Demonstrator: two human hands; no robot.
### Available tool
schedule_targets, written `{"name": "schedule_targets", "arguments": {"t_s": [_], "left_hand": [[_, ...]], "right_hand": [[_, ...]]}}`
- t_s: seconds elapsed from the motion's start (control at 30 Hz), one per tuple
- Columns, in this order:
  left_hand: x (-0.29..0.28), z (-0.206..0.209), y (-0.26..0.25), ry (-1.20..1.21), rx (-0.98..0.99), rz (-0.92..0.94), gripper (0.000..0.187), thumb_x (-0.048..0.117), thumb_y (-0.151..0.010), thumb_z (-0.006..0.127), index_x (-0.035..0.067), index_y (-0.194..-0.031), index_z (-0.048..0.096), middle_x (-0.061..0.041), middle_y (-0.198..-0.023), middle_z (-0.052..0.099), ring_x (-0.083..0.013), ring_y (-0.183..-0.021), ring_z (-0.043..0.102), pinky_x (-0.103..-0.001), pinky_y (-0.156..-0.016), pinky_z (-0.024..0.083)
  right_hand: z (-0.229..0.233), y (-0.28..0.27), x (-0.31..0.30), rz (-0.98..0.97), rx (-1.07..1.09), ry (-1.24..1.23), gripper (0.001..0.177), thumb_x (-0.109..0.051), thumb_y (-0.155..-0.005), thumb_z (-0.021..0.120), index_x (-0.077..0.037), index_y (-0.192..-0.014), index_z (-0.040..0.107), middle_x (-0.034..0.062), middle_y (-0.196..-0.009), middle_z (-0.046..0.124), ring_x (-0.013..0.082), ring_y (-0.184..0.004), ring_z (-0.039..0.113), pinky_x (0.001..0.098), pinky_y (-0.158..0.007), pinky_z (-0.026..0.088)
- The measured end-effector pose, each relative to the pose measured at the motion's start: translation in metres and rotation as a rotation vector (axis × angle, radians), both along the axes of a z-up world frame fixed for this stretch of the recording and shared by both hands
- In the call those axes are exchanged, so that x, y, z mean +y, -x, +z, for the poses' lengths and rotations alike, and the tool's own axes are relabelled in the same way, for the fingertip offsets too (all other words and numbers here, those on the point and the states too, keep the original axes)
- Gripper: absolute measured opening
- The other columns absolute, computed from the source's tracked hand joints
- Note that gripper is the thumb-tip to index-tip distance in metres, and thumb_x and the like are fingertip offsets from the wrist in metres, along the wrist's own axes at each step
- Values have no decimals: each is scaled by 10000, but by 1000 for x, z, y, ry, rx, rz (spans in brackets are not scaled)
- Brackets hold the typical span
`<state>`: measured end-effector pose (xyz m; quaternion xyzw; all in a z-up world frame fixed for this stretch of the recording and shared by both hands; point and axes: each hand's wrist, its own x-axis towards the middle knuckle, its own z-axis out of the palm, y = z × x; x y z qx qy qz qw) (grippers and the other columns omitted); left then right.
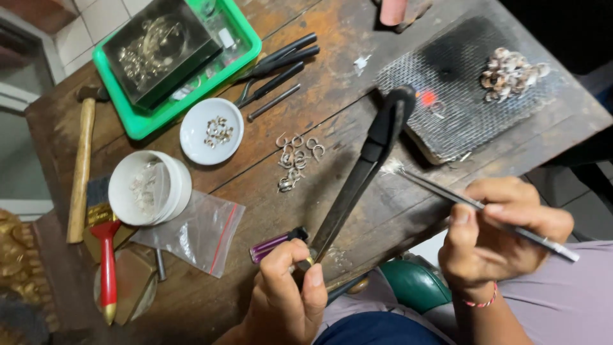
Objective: Soldering small metal rings using a torch and tweezers on a workbench to create jewelry
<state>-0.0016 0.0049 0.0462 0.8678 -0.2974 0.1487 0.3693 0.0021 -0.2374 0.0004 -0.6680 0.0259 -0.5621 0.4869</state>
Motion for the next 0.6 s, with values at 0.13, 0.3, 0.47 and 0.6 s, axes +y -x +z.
{"name": "schedule_targets", "arguments": {"t_s": [0.13, 0.3, 0.47, 0.6], "left_hand": [[1, -3, 3, -1, 35, -38, 305, 209, -1005, 507, -39, -1182, 482, -151, -1022, 652, -295, -742, 695, -373, -707, 578], [-1, 4, 4, -30, 62, -31, 329, 236, -1009, 500, -34, -1198, 490, -134, -1002, 686, -293, -674, 691, -373, -670, 569], [-4, 5, 5, -86, 30, -12, 321, 265, -1030, 473, -10, -1189, 521, -83, -983, 695, -278, -605, 684, -382, -620, 558], [0, -2, 5, -86, 25, -20, 332, 276, -1017, 494, -5, -1192, 515, -67, -997, 698, -260, -521, 642, -383, -541, 523]], "right_hand": [[-13, 23, 22, 184, 81, 160, 251, -4, -893, 661, -76, -995, 443, 208, -847, 621, 250, -668, 580, 351, -703, 442], [-6, 26, 38, 289, 176, 216, 212, -9, -898, 658, -64, -1004, 483, 205, -853, 639, 254, -693, 590, 349, -681, 488], [4, 16, 47, 277, 133, 237, 219, -1, -893, 637, -19, -979, 437, 211, -777, 589, 261, -633, 599, 364, -623, 452], [2, 20, 38, 300, 153, 253, 209, -7, -891, 645, -54, -983, 463, 192, -821, 620, 247, -665, 611, 374, -672, 483]]}}
